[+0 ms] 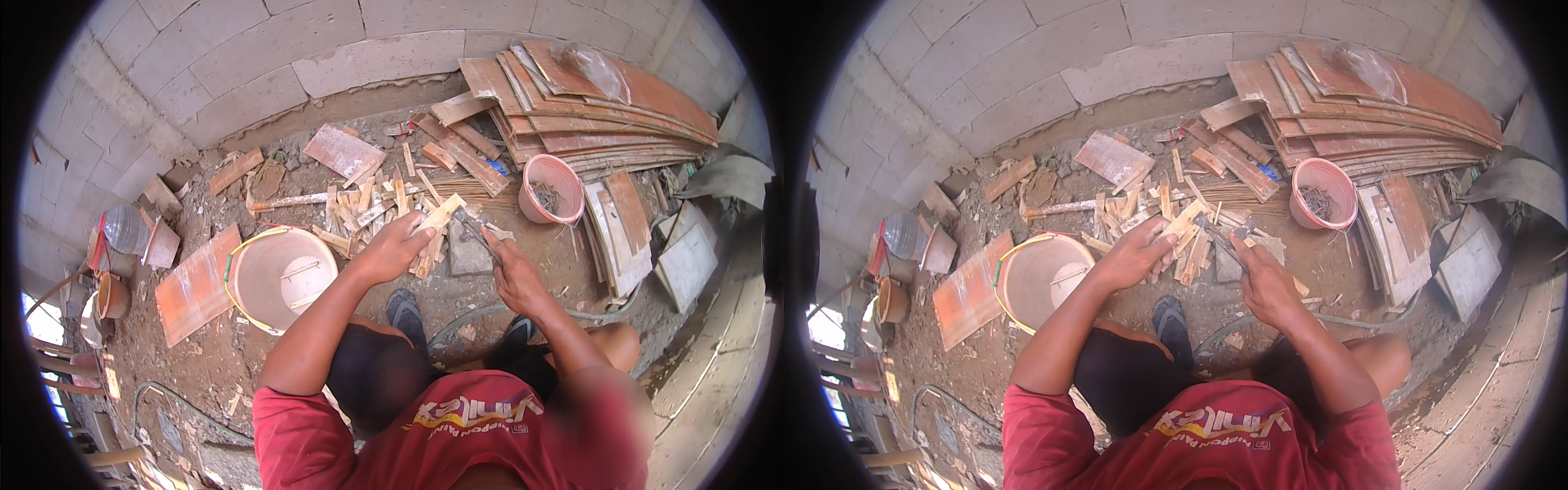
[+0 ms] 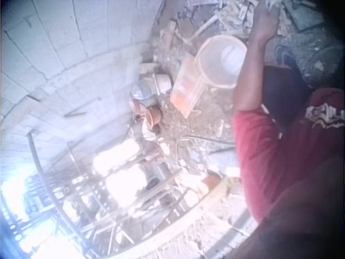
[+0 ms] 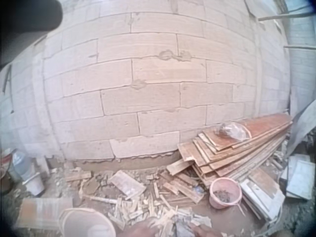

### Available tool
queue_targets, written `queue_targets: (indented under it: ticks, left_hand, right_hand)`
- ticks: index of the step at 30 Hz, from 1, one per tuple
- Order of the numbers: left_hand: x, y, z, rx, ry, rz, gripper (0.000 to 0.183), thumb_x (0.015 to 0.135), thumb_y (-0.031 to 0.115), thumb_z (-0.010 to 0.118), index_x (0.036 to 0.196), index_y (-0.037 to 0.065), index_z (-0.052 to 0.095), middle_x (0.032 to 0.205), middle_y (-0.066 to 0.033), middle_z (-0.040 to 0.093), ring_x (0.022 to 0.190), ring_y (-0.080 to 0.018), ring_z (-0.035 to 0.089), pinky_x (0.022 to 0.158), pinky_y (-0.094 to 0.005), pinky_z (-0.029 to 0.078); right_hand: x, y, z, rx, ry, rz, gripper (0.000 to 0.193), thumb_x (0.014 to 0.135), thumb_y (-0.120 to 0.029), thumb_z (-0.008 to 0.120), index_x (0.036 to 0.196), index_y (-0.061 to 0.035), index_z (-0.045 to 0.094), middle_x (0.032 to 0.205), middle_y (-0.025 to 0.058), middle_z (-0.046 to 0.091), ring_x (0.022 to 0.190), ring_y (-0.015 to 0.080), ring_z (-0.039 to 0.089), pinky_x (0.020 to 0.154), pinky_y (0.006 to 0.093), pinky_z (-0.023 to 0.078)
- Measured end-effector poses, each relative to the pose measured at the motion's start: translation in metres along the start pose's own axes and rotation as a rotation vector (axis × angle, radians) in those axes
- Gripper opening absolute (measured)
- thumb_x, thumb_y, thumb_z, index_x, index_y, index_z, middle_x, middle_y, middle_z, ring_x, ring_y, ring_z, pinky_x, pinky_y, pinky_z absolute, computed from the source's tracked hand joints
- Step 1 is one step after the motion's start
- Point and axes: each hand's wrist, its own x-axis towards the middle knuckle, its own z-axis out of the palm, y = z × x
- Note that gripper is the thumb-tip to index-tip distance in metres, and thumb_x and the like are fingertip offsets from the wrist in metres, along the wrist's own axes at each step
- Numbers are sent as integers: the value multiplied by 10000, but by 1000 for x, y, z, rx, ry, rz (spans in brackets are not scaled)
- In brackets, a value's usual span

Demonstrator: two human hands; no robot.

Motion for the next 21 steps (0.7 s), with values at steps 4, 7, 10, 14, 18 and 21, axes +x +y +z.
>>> queue_targets:
  ticks: [4, 7, 10, 14, 18, 21]
  left_hand:
    - [2, -2, -1, 63, -8, 25, 257, 1002, 274, 503, 971, 19, 501, 728, -39, 538, 620, -119, 498, 574, -290, 419]
    - [3, -5, -1, 91, -8, 49, 254, 1002, 286, 504, 968, 35, 507, 737, -21, 546, 597, -102, 509, 547, -269, 428]
    - [3, -4, -1, 81, -7, 44, 254, 1003, 295, 501, 962, 45, 508, 738, -11, 547, 581, -91, 512, 526, -257, 431]
    - [2, 1, 0, 21, -24, 7, 261, 1005, 305, 493, 949, 50, 502, 729, -7, 541, 577, -90, 510, 515, -256, 428]
    - [1, 4, -1, -3, -31, -13, 263, 1006, 293, 499, 971, 33, 504, 725, -22, 531, 593, -102, 499, 534, -265, 426]
    - [1, 1, -1, 16, -26, 9, 270, 1006, 313, 493, 939, 52, 497, 724, -7, 535, 572, -91, 507, 510, -257, 427]
  right_hand:
    - [0, -1, 1, -11, 40, -20, 615, 848, 4, 498, 1441, -121, 396, 1005, 179, 519, 933, 394, 562, 808, 466, 458]
    - [0, -3, 0, -39, 47, -17, 608, 849, 1, 499, 1437, -119, 401, 996, 175, 521, 919, 393, 569, 795, 468, 463]
    - [0, -5, -1, -67, 45, -4, 597, 851, 0, 496, 1430, -116, 410, 989, 174, 525, 908, 393, 573, 786, 471, 466]
    - [1, -1, 2, -84, 64, -7, 577, 853, -5, 493, 1415, -112, 427, 983, 172, 529, 901, 390, 575, 773, 472, 467]
    - [0, -4, 0, -90, 65, 3, 561, 856, -11, 495, 1405, -109, 438, 978, 167, 532, 895, 386, 578, 762, 473, 468]
    - [1, -3, 1, -92, 76, -6, 557, 859, -17, 499, 1406, -110, 439, 977, 165, 532, 892, 385, 579, 760, 473, 469]
